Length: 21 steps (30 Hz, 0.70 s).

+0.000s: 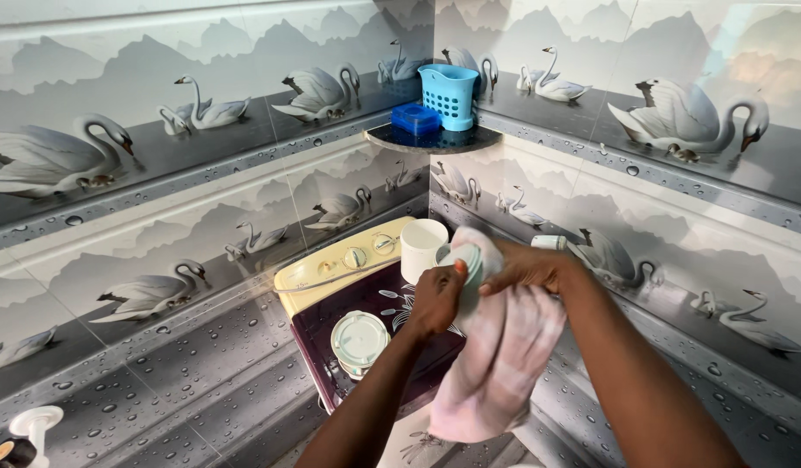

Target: The person dries several ceramic cups and a small bowl with a pink cloth in a bathroom. After drying the items, the person wipes the window sill and a wall-mounted towel bar with the same cloth.

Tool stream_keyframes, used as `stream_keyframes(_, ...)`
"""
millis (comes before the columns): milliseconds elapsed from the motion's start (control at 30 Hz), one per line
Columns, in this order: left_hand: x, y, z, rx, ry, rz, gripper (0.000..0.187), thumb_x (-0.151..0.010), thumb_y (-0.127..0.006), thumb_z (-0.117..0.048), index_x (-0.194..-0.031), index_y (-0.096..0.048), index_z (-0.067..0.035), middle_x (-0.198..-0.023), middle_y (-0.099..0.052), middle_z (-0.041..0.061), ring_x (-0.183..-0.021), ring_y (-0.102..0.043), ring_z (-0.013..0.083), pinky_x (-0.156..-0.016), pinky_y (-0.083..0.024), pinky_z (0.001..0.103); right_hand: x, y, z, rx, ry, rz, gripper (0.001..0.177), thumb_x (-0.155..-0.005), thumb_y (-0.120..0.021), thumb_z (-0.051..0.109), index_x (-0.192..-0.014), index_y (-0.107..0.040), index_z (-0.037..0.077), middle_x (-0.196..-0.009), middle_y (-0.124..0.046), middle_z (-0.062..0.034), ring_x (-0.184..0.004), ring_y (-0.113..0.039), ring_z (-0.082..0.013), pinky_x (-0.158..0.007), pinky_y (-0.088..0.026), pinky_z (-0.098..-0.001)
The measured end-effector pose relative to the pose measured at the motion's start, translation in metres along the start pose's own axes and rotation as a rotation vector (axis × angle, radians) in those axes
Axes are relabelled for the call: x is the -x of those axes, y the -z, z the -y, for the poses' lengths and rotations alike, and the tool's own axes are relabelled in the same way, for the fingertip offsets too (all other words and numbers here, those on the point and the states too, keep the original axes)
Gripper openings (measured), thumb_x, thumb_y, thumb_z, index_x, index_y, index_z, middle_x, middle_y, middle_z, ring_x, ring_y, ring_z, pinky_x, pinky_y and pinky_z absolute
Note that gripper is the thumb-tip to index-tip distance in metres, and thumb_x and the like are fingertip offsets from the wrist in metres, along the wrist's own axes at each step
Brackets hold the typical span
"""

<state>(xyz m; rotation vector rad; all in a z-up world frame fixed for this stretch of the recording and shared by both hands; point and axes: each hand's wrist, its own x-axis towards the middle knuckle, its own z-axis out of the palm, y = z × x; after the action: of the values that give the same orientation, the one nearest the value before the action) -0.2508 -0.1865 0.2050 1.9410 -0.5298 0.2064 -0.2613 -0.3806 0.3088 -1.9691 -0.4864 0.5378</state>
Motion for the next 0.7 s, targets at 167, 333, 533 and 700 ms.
stream_keyframes(167,-0.017,-0.01,0.002,0.491,0.189,0.256,0.068,-0.091,-0.052,-0.068,-0.112,-0.061,-0.004,-0.092,-0.068,0.004,-0.084,-0.065,0.0181,-0.076,-0.057,0.039,-0.024,-0.024,-0.02,0.708,-0.126,-0.331,0.095,-0.073,-0.093,0.038,-0.151,-0.047,0.009,-0.148,-0.042,-0.0292,-0.138,-0.041,-0.0486,-0.116,-0.034,-0.0565)
stream_keyframes(333,-0.041,-0.009,0.009,0.619,0.413,0.039,0.086,-0.096,-0.024,-0.079,-0.115,-0.067,-0.008,-0.082,-0.06,0.008,-0.08,-0.056,0.0199,-0.072,-0.048,0.038,-0.038,-0.114,-0.055,1.393,0.011,-0.898,0.08,-0.077,-0.088,0.04,-0.14,-0.056,0.004,-0.146,-0.044,-0.03,-0.137,-0.044,-0.0505,-0.116,-0.031,-0.0615)
stream_keyframes(533,-0.031,-0.029,0.023,0.249,0.36,-0.02,0.105,-0.099,-0.011,-0.079,-0.084,-0.069,0.007,-0.068,-0.064,0.015,-0.068,-0.064,0.0265,-0.068,-0.054,0.043,-0.011,-0.08,-0.002,0.974,-0.282,-0.537,0.123,-0.06,-0.096,0.041,-0.161,-0.028,0.018,-0.15,-0.043,-0.0229,-0.137,-0.043,-0.0425,-0.115,-0.033,-0.0559)
stream_keyframes(700,-0.013,-0.036,0.018,-0.21,-0.136,0.079,0.097,-0.104,-0.014,-0.076,-0.092,-0.073,0.0,-0.077,-0.067,0.017,-0.072,-0.063,0.0346,-0.078,-0.051,0.045,0.008,0.003,0.0,0.094,-0.049,-0.05,0.117,-0.062,-0.096,0.04,-0.156,-0.033,0.009,-0.144,-0.046,-0.0264,-0.133,-0.046,-0.0454,-0.112,-0.037,-0.0555)
